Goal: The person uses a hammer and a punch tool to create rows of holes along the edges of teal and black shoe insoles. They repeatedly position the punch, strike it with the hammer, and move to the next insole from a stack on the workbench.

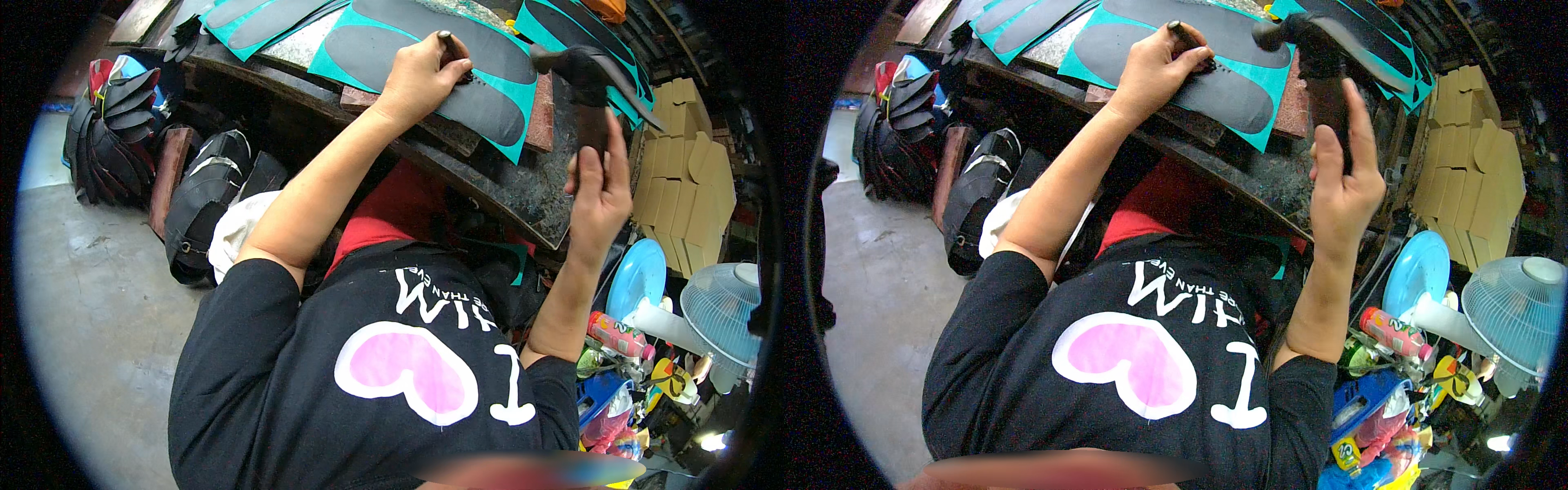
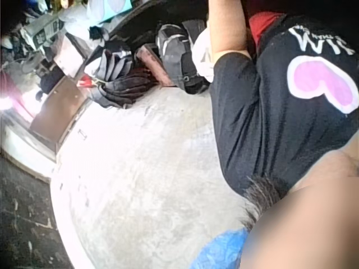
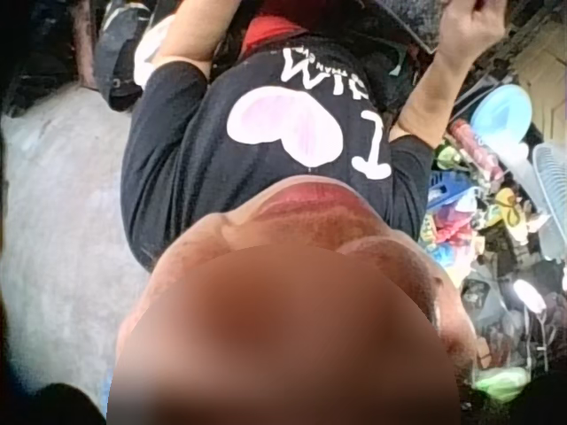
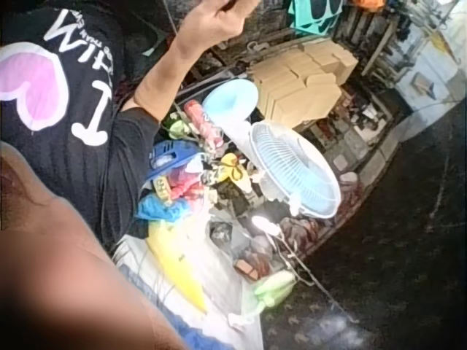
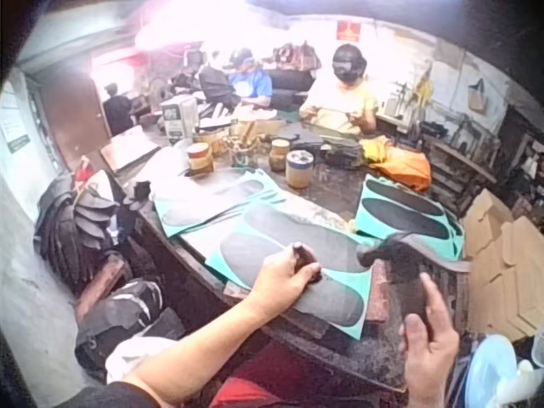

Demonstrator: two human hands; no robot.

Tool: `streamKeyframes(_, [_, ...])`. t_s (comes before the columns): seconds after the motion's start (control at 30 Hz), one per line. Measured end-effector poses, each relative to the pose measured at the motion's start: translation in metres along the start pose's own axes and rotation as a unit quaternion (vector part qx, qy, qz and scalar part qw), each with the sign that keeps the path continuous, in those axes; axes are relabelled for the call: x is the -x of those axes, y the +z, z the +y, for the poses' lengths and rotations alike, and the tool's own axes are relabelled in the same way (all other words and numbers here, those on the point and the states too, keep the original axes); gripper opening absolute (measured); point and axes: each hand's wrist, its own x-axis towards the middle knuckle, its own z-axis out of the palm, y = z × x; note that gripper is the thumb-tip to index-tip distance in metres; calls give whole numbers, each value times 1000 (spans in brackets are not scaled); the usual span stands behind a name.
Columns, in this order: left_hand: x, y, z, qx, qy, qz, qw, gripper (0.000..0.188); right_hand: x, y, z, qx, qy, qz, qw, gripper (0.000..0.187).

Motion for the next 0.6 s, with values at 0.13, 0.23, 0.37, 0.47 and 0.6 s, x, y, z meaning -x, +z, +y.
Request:
streamKeyframes(0.13, [3,8,8,-122,127,-8,984,13,4,8,-18,-71,-91,37,993,47])
streamKeyframes(0.23, [8,18,15,-277,247,-37,928,18,2,21,-5,115,-97,-56,987,46])
streamKeyframes(0.37, [1,10,11,-70,9,46,996,15,4,14,22,75,21,-28,997,44])
streamKeyframes(0.47, [-6,-8,2,231,-52,136,962,10,7,7,33,32,74,-28,996,44])
streamKeyframes(0.6, [-4,-21,-9,121,-54,95,987,11,3,13,28,-2,94,-43,995,44])
